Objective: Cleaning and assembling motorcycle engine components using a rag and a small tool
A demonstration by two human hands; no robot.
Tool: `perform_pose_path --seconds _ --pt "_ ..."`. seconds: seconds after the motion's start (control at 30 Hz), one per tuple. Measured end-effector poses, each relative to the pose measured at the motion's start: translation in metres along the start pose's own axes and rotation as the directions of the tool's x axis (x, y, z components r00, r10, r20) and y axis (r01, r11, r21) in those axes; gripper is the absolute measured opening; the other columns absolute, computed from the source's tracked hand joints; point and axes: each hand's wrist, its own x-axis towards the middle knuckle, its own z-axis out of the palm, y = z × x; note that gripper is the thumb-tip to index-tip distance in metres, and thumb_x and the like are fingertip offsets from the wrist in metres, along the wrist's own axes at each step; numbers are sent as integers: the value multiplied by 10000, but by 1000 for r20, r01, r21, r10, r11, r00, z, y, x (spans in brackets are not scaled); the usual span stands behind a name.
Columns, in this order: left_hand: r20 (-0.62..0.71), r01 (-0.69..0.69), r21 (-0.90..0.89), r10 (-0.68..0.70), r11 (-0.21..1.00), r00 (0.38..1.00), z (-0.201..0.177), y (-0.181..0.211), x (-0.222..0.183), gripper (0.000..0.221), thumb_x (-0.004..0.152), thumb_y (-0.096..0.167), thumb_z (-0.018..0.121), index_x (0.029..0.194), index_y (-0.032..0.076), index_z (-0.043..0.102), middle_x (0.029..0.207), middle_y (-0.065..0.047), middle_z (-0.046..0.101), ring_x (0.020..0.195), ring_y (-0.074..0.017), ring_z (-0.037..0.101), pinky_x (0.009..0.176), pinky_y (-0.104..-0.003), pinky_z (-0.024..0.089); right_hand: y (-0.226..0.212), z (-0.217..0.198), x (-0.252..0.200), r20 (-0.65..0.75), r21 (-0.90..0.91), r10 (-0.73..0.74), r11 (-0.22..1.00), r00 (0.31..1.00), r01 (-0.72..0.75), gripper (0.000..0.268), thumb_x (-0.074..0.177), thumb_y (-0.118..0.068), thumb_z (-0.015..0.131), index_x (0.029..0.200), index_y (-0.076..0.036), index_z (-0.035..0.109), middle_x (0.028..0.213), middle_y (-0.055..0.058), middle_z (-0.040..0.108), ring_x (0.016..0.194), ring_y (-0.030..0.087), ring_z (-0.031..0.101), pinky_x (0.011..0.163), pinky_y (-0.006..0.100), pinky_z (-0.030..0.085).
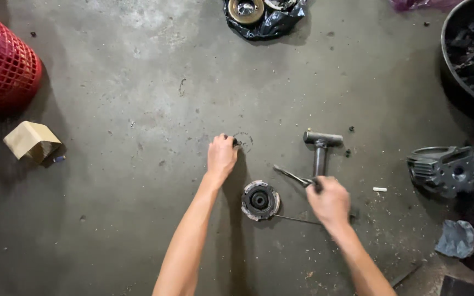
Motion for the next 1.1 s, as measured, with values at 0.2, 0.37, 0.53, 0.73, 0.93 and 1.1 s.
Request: perform_pose_path --seconds 0.2,0.37,0.53,0.73,0.93,1.1 --pt "48 111 98 -116 989 992 28 1 3 237 892 247 729 1068 106 657 1047 -94 618 1047 -316 628 858 -480 529 -10 -89 18 -202 777 259 629 945 -6 165 925 -117 767 1083 -70 748 924 148 709 864 231 638 819 407 540" --pt "-74 161 -517 -231 841 970 -18 43 -29 177 852 186 779 950 78 678 890 -163 677 924 -397 687 804 -490 568 -28 -65 24 477 768 181 390 860 -508 316 868 -75 776 1089 127 675 748 229 685 513 270 632 402 369 518" --pt "47 275 -845 -450 458 892 -81 77 -80 157 845 73 814 1000 75 789 897 -146 792 849 -163 715 796 -357 594 -64 -67 -7 445 854 18 293 896 -430 371 855 -55 773 1176 92 657 866 198 698 701 235 641 592 390 524" --pt "53 252 -911 -513 327 857 -87 80 -110 135 822 76 845 954 92 824 821 -97 799 763 -97 689 746 -300 598 -101 -31 -23 437 771 -154 572 886 -280 276 988 -225 629 1019 30 730 876 212 739 826 262 667 791 469 534" --pt "-28 185 -908 -496 375 868 -84 91 -130 94 791 73 878 862 100 823 760 -51 784 719 -64 649 720 -279 578 -100 -2 -42 373 673 -180 728 910 -132 364 1040 -366 538 977 -113 792 883 163 769 945 354 742 808 471 558" --pt "-171 69 -844 -389 532 905 -90 98 -136 98 787 71 872 837 128 811 755 -49 773 725 -83 687 716 -288 573 -110 -32 -50 339 696 -221 713 914 -86 361 1034 -294 523 950 -34 759 867 243 740 936 423 723 771 546 518"
